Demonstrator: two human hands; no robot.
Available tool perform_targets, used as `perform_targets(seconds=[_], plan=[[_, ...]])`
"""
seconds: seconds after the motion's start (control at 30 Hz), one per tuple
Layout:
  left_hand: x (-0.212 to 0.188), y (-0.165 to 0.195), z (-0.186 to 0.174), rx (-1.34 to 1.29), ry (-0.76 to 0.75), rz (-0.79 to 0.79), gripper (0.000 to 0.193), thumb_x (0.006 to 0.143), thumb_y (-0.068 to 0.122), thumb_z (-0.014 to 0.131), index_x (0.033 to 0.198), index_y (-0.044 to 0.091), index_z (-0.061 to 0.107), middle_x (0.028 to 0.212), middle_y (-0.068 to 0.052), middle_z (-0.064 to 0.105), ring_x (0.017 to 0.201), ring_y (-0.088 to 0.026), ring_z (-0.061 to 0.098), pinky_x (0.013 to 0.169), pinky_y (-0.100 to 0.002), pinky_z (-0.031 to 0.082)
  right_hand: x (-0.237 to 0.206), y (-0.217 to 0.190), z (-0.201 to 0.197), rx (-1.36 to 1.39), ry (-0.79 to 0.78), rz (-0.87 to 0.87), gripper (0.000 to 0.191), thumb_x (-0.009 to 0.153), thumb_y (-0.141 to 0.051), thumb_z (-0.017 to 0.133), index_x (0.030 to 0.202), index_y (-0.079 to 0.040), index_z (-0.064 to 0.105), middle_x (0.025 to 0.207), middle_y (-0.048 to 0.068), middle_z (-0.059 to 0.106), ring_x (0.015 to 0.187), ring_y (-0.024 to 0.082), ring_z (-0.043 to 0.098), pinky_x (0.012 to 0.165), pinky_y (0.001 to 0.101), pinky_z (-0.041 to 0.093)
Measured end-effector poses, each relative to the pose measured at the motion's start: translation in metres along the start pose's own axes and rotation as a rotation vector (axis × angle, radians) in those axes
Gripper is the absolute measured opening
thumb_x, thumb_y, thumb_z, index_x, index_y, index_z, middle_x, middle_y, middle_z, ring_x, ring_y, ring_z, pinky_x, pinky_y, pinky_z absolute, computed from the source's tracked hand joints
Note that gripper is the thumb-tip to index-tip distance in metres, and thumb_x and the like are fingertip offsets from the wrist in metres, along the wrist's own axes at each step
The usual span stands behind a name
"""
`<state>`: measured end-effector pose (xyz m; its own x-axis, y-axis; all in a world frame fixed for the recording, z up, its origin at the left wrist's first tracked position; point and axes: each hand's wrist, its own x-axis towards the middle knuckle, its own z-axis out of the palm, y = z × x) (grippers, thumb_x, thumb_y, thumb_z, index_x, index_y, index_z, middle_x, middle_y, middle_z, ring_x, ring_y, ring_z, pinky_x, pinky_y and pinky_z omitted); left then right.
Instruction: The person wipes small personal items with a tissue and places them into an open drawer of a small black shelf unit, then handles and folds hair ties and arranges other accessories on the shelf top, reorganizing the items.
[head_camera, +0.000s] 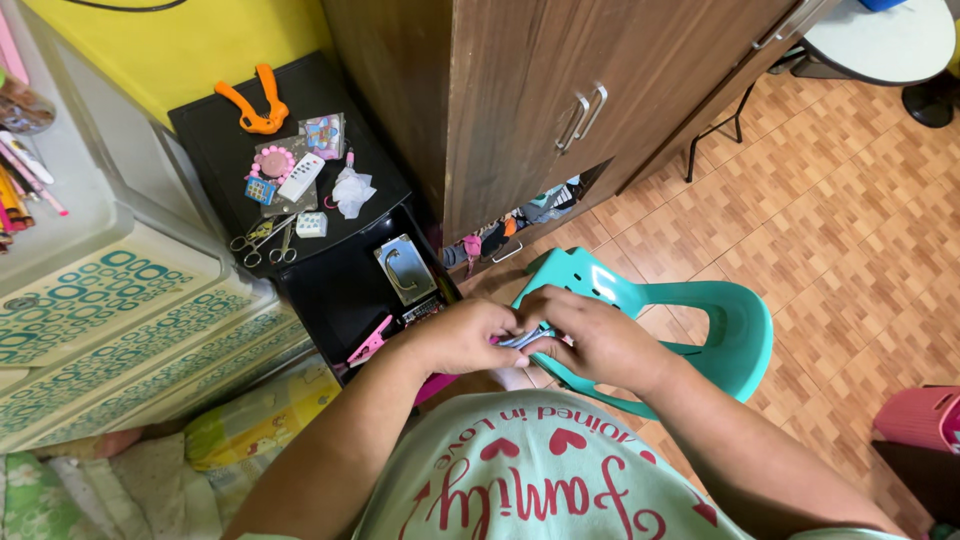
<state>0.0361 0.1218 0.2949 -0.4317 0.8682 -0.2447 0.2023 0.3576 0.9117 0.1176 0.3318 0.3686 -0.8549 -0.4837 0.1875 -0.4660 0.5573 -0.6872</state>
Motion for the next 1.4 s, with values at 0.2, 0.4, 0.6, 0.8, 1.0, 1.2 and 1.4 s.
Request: perform_targets(seconds=[0.2,0.4,0.6,0.8,1.0,1.2,1.4], plan=[[-0.005,0.019,0.003,-0.038,0.274,0.340,0.017,0.089,0.014,0.071,0.102,0.002,0.074,0.102,-0.011,0.072,0.095,-0.024,0.070,0.086,-0.035,0.054,-0.005,0.007,0.000,0.027,0.105,0.119,0.020,0.087,-0.016,0.079,0.102,-0.010,0.068,0.098,0.007,0.063,0.086,0.026,0.067,0.072,0.0354,0.055],[-0.010,0.040,0.020,0.305,0.717,0.562,0.023,0.088,0.008,0.067,0.110,0.002,0.064,0.114,-0.016,0.060,0.107,-0.034,0.062,0.091,-0.044,0.050,-0.012,0.020,-0.005,0.268,0.171,0.322,0.015,0.091,-0.010,0.076,0.099,-0.005,0.064,0.094,0.004,0.065,0.080,0.011,0.069,0.067,0.0260,0.056],[-0.012,0.061,0.015,0.231,0.751,0.351,0.022,0.096,0.012,0.067,0.117,0.006,0.065,0.110,-0.013,0.067,0.101,-0.036,0.066,0.084,-0.044,0.054,-0.005,0.033,0.000,0.667,0.245,0.284,0.013,0.099,-0.008,0.069,0.105,-0.002,0.059,0.099,0.003,0.067,0.095,0.006,0.066,0.080,0.0246,0.057],[-0.015,0.061,0.012,0.321,0.813,0.399,0.018,0.096,0.011,0.066,0.114,0.008,0.067,0.106,-0.011,0.068,0.099,-0.035,0.067,0.084,-0.044,0.055,-0.007,0.024,-0.022,0.149,0.148,0.215,0.019,0.091,-0.006,0.074,0.109,-0.006,0.070,0.094,0.004,0.066,0.088,0.017,0.066,0.078,0.0297,0.054],[-0.011,0.049,0.023,0.246,0.724,0.372,0.019,0.095,0.011,0.066,0.113,0.005,0.068,0.105,-0.013,0.067,0.100,-0.035,0.066,0.085,-0.043,0.053,-0.010,0.017,-0.027,-0.272,0.165,0.080,0.019,0.082,-0.004,0.076,0.101,-0.008,0.073,0.101,0.009,0.065,0.097,0.030,0.064,0.084,0.0375,0.053],[-0.006,0.041,0.017,0.084,0.622,0.422,0.020,0.092,0.013,0.072,0.109,0.003,0.069,0.104,-0.013,0.069,0.100,-0.032,0.068,0.086,-0.041,0.054,-0.013,0.035,-0.013,0.524,0.285,0.301,0.011,0.098,-0.003,0.067,0.108,-0.002,0.071,0.102,0.004,0.064,0.091,0.013,0.064,0.079,0.0278,0.056],[-0.010,0.044,0.011,-0.061,0.452,0.324,0.019,0.095,0.014,0.068,0.111,0.004,0.069,0.107,-0.011,0.072,0.101,-0.026,0.072,0.086,-0.036,0.056,-0.020,0.048,-0.010,0.818,0.284,0.379,0.017,0.097,-0.006,0.070,0.111,0.002,0.072,0.095,0.005,0.069,0.079,0.009,0.062,0.071,0.0253,0.053]])
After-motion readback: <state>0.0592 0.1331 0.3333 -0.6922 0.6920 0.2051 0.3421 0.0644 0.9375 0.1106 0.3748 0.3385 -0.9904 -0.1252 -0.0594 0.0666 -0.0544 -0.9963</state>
